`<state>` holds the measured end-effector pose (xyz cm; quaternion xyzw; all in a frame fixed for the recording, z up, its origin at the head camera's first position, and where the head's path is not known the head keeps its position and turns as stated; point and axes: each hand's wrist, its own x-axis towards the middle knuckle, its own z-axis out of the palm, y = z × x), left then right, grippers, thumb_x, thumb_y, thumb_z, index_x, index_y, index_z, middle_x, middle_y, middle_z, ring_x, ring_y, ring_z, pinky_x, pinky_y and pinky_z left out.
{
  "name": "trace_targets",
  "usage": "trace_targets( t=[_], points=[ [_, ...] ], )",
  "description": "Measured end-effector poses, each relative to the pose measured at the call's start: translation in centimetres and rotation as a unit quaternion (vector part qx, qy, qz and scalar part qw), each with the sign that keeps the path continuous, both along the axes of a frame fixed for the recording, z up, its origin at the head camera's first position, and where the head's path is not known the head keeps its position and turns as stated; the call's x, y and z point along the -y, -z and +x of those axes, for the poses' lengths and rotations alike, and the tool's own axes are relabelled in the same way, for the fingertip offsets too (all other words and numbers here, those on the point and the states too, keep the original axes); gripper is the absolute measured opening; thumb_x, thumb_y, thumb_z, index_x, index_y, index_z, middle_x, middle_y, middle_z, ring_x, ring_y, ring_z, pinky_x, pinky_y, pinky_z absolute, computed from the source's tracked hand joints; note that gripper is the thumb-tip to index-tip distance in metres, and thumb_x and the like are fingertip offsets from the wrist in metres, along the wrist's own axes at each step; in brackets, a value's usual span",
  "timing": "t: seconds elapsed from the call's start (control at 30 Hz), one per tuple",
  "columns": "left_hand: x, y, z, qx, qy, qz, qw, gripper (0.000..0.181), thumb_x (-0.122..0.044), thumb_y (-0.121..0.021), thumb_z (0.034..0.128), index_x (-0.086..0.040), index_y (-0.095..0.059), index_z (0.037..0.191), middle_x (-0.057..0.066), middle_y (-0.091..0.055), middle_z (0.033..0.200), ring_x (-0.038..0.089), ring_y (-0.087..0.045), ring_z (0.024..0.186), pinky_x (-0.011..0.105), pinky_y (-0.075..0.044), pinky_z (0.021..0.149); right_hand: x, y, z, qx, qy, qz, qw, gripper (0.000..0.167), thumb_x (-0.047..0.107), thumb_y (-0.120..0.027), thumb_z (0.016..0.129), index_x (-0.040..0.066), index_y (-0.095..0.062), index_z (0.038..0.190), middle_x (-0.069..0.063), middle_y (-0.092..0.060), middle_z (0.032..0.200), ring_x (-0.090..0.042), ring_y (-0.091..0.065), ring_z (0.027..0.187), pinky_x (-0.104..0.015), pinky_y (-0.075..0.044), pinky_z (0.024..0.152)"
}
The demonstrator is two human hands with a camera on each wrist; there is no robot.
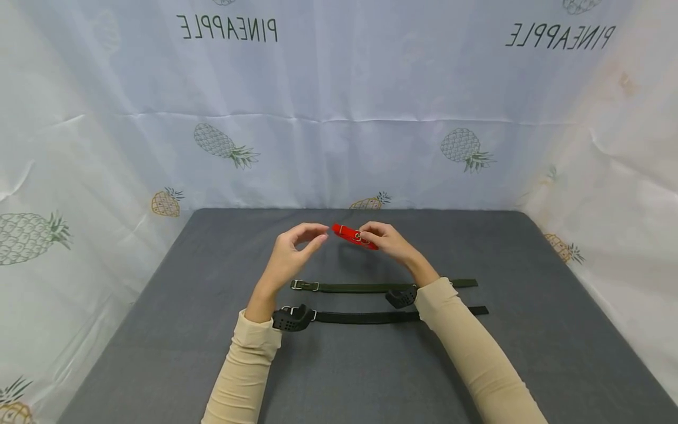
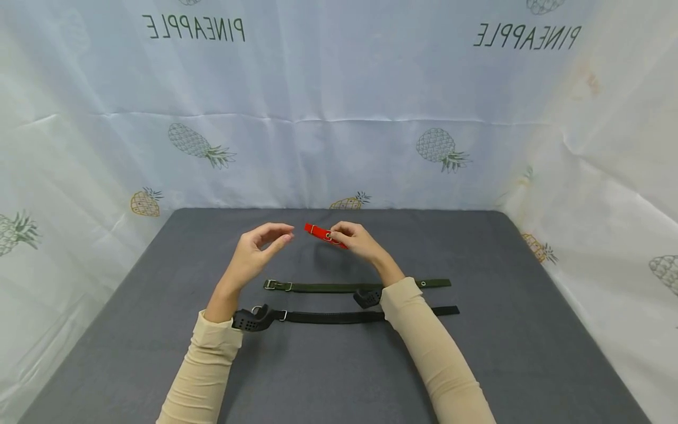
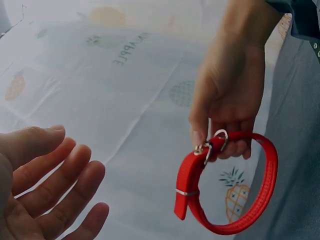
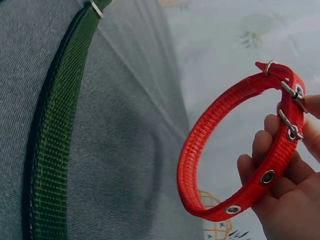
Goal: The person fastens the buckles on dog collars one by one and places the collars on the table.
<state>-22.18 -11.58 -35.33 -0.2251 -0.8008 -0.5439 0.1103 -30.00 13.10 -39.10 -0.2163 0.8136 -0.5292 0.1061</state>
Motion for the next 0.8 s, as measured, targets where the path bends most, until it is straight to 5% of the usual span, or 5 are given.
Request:
trace_targets(
  t=[0.23, 0.8],
  points=[
    [-0.1, 0.1, 0.0, 0.004, 0.004, 0.006, 1.0000, 0.024, -0.012, -0.063, 0.0931, -0.004, -0.066, 0.115, 0.019, -0.067, 0.114, 0.029, -0.065, 0.104, 0.043, -0.050, 0.099, 0.9, 1.3, -0.8, -0.069, 0.006, 0.039, 0.9968, 0.022, 0.012, -0.052, 0.099, -0.005, -0.063, 0.108, -0.033, -0.060, 0.100, -0.013, -0.047, 0.071, -0.026, -0.041, 0.066],
    [0.1, 0.0, -0.1, 0.009, 0.004, 0.007, 0.9999, 0.024, -0.012, -0.062, 0.0937, -0.003, -0.066, 0.116, 0.018, -0.067, 0.116, 0.031, -0.064, 0.106, 0.048, -0.048, 0.101, 3.3, 4.1, -1.2, -0.122, 0.060, 0.120, 0.9835, 0.020, 0.017, -0.057, 0.098, 0.002, -0.067, 0.105, -0.017, -0.066, 0.097, -0.017, -0.051, 0.074, -0.025, -0.041, 0.067]
  ],
)
